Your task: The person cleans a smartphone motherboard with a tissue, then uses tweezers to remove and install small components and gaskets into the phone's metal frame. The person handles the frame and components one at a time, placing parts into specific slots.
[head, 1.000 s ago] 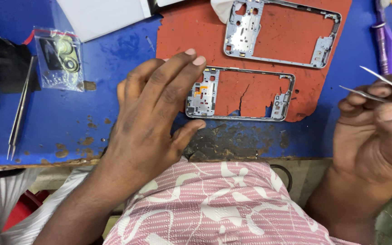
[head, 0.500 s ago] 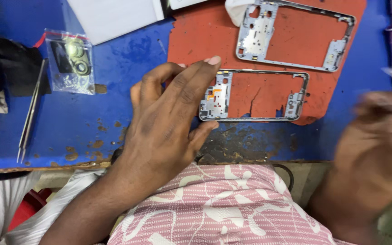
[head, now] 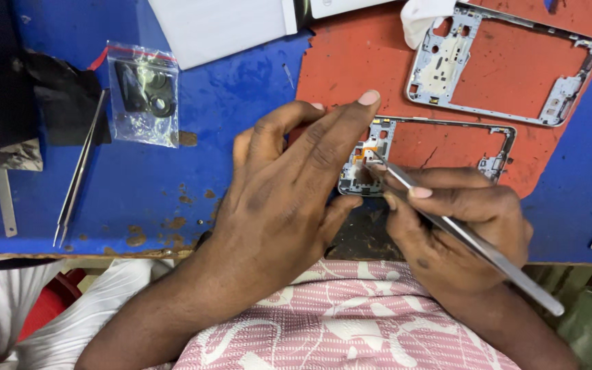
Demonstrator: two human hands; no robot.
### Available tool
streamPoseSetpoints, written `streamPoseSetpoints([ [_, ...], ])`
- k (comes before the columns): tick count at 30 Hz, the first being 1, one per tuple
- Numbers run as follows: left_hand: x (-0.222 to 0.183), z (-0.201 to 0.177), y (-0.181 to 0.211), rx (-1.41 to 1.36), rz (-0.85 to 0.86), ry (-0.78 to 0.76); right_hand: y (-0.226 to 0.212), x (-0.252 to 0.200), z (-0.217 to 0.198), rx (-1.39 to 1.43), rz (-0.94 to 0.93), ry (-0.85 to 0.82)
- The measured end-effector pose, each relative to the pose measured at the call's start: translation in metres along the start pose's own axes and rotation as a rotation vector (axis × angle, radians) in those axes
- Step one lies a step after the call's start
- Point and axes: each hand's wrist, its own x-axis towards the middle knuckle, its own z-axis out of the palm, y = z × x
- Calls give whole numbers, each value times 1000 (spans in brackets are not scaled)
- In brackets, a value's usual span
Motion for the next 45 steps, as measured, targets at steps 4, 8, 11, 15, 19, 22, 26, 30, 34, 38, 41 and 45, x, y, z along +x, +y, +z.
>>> streamPoseSetpoints([
  [4,2,-1,-2,-26,-11,2,3,-6,0,9,61,-65],
  [8,3,-1,-3,-44,-17,11,9,-13,-1,7,95,-106],
  [11,3,-1,-3,-56,-19,12,8,-14,-3,-5,95,-125],
  [15,2,0,-3,-49,-17,8,6,-8,1,15,89,-130],
  [19,2,-1,-3,-35,-17,7,7,-6,4,48,-15,-61],
  [22,2,-1,-3,-28,-14,3,9,-8,1,-4,6,-114],
  [26,2,-2,-3,-25,-1,2,12,-8,3,117,-28,-68],
  [30,2,-2,-3,-13,0,1,5,-8,5,-33,-64,-80],
  [34,1,-2,-4,7,3,-8,1,-5,7,-156,-174,-132],
  [38,-1,-1,-3,32,-3,-21,6,1,11,-145,-460,-115],
  [41,-2,0,-3,33,19,19,4,-7,15,-116,-322,-139],
  [45,-4,0,-3,16,42,40,3,-9,21,-95,-337,-101],
])
